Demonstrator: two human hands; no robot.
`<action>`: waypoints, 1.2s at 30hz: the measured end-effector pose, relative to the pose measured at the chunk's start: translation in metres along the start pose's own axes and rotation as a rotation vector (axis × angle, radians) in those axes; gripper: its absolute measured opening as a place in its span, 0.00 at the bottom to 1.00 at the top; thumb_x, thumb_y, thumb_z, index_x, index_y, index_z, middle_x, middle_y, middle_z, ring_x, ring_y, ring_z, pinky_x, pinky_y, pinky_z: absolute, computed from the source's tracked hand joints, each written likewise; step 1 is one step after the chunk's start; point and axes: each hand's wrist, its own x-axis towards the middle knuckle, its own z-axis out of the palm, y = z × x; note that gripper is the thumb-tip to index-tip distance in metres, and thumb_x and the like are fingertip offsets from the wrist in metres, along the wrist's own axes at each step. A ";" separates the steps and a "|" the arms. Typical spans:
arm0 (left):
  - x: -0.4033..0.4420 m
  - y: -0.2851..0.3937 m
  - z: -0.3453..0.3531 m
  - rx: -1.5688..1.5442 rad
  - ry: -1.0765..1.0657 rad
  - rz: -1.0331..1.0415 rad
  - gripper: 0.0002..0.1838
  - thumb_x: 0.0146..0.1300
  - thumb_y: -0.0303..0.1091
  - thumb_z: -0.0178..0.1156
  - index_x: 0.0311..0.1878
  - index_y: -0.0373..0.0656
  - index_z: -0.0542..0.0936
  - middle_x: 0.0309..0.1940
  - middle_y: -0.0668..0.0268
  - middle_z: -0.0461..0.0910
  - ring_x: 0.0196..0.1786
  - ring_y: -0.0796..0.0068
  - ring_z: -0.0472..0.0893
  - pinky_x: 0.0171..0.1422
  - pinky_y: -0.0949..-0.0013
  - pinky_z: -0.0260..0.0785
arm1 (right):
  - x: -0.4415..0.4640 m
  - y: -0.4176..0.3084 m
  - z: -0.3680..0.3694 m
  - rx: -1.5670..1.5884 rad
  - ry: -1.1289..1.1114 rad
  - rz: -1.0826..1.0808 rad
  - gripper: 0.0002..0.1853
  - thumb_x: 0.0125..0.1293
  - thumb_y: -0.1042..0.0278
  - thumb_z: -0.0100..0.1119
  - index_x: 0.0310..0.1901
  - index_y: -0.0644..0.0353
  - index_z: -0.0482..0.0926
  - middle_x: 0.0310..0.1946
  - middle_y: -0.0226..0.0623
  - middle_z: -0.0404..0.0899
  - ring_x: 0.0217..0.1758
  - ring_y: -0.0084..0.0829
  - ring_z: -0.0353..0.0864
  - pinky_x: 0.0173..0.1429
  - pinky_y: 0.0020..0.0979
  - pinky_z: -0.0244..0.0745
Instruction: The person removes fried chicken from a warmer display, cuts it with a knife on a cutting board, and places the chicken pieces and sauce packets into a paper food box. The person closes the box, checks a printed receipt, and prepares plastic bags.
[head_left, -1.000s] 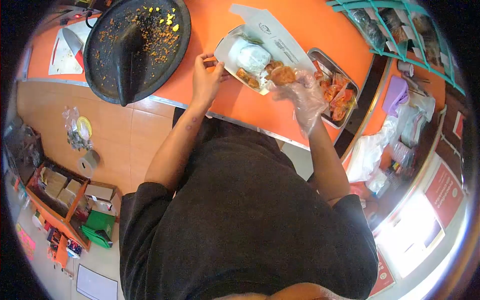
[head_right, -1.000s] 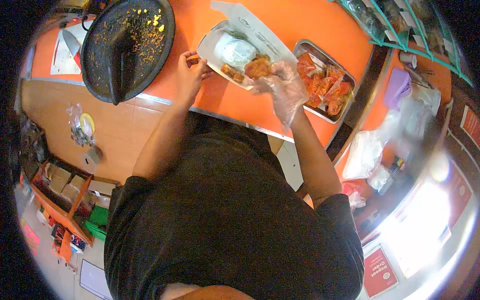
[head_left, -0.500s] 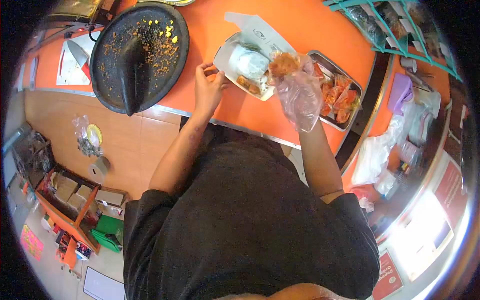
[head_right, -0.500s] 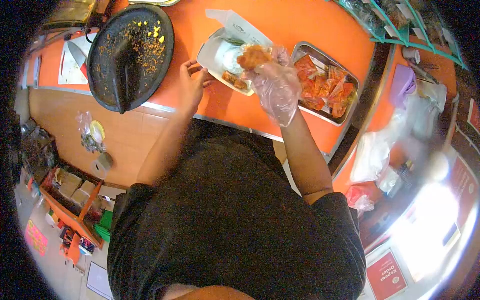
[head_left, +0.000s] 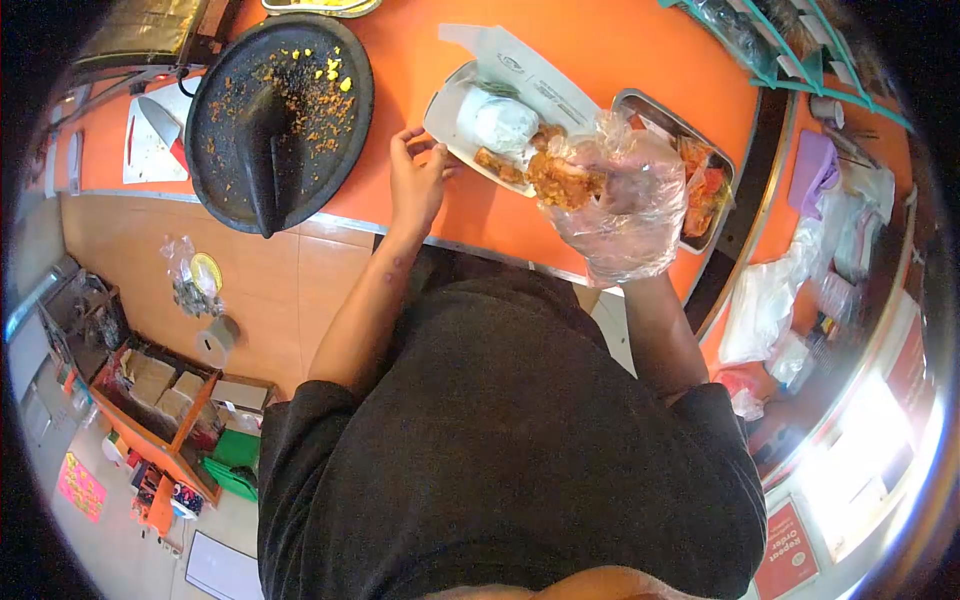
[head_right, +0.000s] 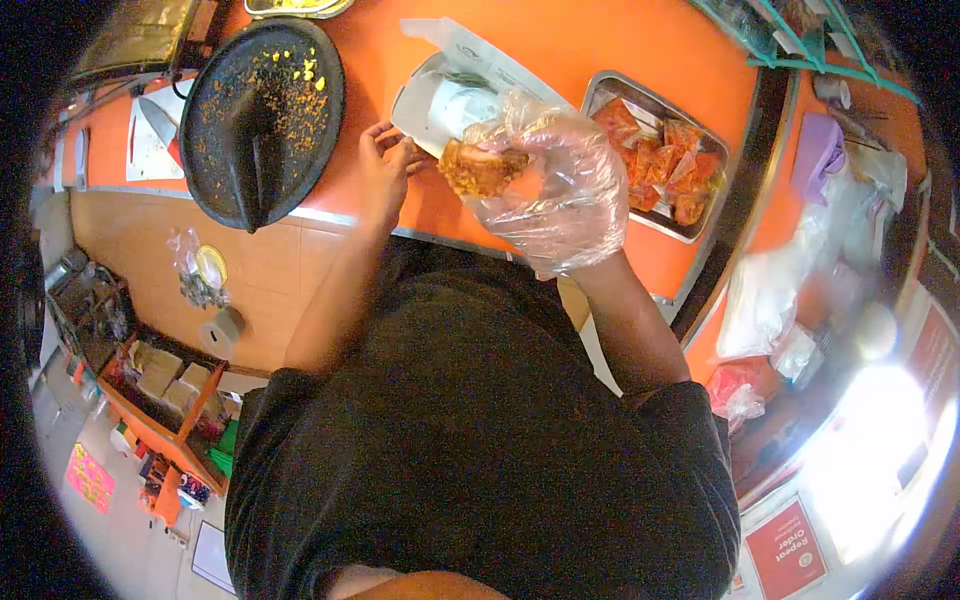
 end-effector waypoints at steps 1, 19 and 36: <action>0.001 0.000 0.000 0.021 0.003 -0.007 0.22 0.68 0.29 0.56 0.60 0.37 0.59 0.52 0.52 0.69 0.42 0.65 0.82 0.43 0.68 0.80 | -0.001 -0.001 -0.001 -0.011 -0.002 -0.001 0.23 0.54 0.77 0.67 0.51 0.55 0.71 0.49 0.40 0.74 0.50 0.37 0.79 0.53 0.37 0.79; -0.001 0.002 0.000 0.003 -0.004 -0.005 0.22 0.68 0.27 0.55 0.60 0.35 0.59 0.51 0.51 0.69 0.43 0.66 0.82 0.41 0.70 0.81 | -0.006 -0.007 -0.006 -0.097 -0.057 -0.017 0.24 0.55 0.76 0.67 0.54 0.56 0.71 0.50 0.41 0.74 0.52 0.36 0.78 0.56 0.36 0.77; 0.000 0.001 0.000 0.019 0.002 -0.007 0.22 0.68 0.28 0.55 0.60 0.35 0.59 0.50 0.51 0.69 0.42 0.66 0.82 0.42 0.68 0.81 | -0.007 -0.013 -0.010 -0.165 -0.163 0.018 0.26 0.57 0.75 0.66 0.57 0.57 0.70 0.50 0.41 0.74 0.54 0.36 0.77 0.60 0.36 0.74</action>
